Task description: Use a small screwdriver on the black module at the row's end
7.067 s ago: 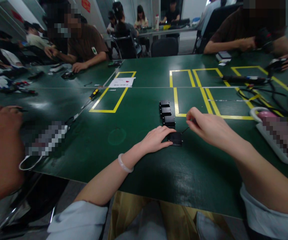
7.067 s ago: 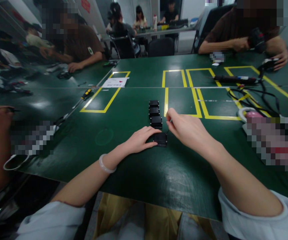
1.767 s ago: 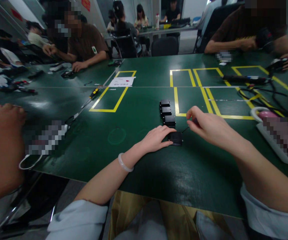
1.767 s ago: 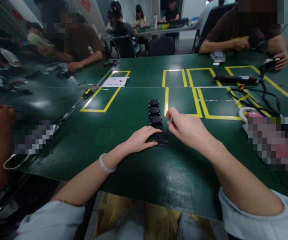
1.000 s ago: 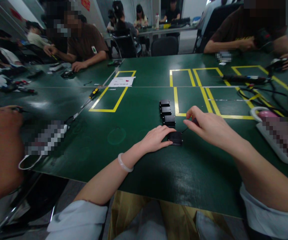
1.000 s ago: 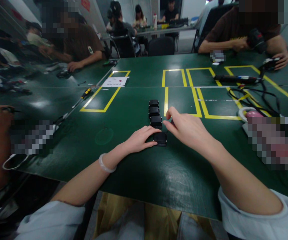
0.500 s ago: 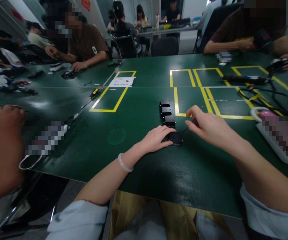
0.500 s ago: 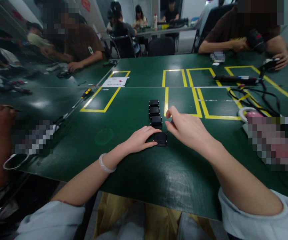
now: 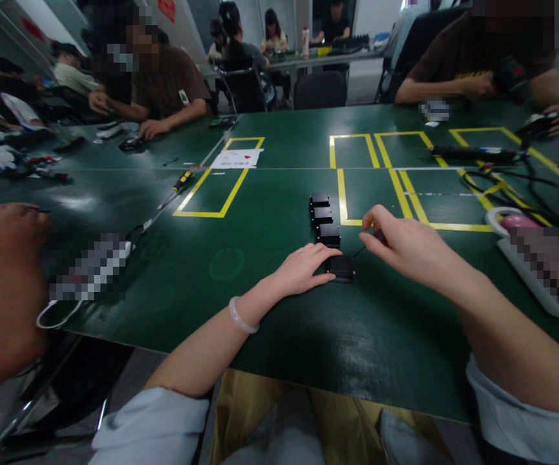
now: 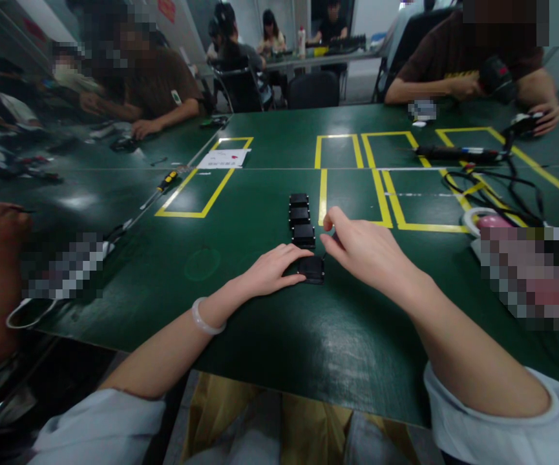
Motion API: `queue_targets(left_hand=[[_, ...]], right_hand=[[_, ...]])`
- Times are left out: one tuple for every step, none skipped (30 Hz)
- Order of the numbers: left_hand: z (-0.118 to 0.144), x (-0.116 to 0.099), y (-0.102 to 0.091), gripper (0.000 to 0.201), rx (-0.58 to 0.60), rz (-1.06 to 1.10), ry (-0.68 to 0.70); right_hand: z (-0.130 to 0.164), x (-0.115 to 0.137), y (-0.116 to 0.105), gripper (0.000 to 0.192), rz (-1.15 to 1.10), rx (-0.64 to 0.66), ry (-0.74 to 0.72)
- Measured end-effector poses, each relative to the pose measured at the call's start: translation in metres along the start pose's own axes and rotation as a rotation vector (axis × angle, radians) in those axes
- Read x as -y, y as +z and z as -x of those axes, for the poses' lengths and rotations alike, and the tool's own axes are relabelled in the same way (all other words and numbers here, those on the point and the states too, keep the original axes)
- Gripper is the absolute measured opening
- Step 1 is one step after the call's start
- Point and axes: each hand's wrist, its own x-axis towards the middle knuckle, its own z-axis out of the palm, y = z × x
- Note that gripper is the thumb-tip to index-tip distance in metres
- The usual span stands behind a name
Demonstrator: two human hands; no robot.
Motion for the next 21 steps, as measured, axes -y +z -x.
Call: queue_targets(left_hand=[[-0.0001,0.0,0.0,0.042,0.001,0.0,0.0],[-0.0001,0.0,0.0,0.042,0.003,-0.001,0.0],[-0.0002,0.0,0.0,0.042,0.003,-0.002,-0.001],[-0.0002,0.0,0.0001,0.042,0.003,-0.003,-0.001],[-0.0002,0.0,0.0002,0.042,0.001,-0.003,-0.002],[-0.0002,0.0001,0.0003,0.042,-0.001,-0.003,-0.001],[-0.0002,0.0001,0.0004,0.043,-0.002,-0.004,0.001],[-0.0003,0.0003,0.0006,0.043,-0.004,-0.004,0.002],[-0.0003,0.0004,0.0008,0.043,-0.006,-0.005,0.004],[-0.0004,0.0006,0.0009,0.043,-0.006,-0.007,0.005],[-0.0005,0.0008,0.001,0.043,-0.006,-0.008,0.005],[-0.0005,0.001,0.0011,0.043,-0.006,-0.01,0.004],[-0.0005,0.0011,0.0011,0.043,-0.006,-0.011,0.003],[-0.0005,0.0012,0.0011,0.043,-0.005,-0.012,0.002],[-0.0005,0.0011,0.001,0.043,-0.004,-0.012,0.0],[-0.0004,0.001,0.0009,0.043,-0.004,-0.011,0.0],[-0.0003,0.0008,0.0007,0.043,-0.003,-0.01,0.0],[-0.0002,0.0005,0.0004,0.043,-0.001,-0.01,0.0],[-0.0002,0.0003,0.0002,0.043,0.0,-0.009,0.0],[-0.0001,0.0,0.0,0.043,0.0,-0.009,0.0],[-0.0001,-0.0002,-0.0001,0.043,0.001,-0.01,0.002]], right_hand=[[-0.0003,0.0001,0.0003,0.024,0.007,0.0,0.003],[-0.0006,-0.0001,0.0007,0.025,0.017,0.001,0.007],[-0.0008,-0.0004,0.0011,0.025,0.028,0.001,0.01],[-0.001,-0.0009,0.0015,0.024,0.039,0.004,0.012],[-0.001,-0.0015,0.0018,0.023,0.046,0.007,0.012],[-0.0009,-0.0021,0.0019,0.021,0.044,0.011,0.008],[-0.0007,-0.0025,0.0019,0.02,0.033,0.015,0.001],[-0.0005,-0.0028,0.0018,0.019,0.018,0.016,-0.005],[-0.0003,-0.0029,0.0015,0.019,0.002,0.016,-0.008],[-0.0001,-0.0028,0.0013,0.02,-0.013,0.013,-0.008],[0.0,-0.0024,0.0011,0.021,-0.023,0.009,-0.004],[-0.0001,-0.002,0.0009,0.021,-0.028,0.005,0.003],[-0.0003,-0.0015,0.0009,0.021,-0.027,0.002,0.01],[-0.0005,-0.001,0.0011,0.022,-0.02,-0.001,0.016],[-0.0008,-0.0008,0.0014,0.023,-0.008,-0.004,0.02],[-0.001,-0.0008,0.0019,0.023,0.009,-0.006,0.023],[-0.0012,-0.001,0.0024,0.024,0.026,-0.007,0.021],[-0.0012,-0.0016,0.003,0.024,0.04,-0.008,0.013],[-0.0012,-0.0022,0.0036,0.023,0.046,-0.007,0.0],[-0.001,-0.003,0.0039,0.022,0.045,-0.004,-0.017],[-0.0007,-0.0038,0.0042,0.02,0.036,-0.001,-0.034]])
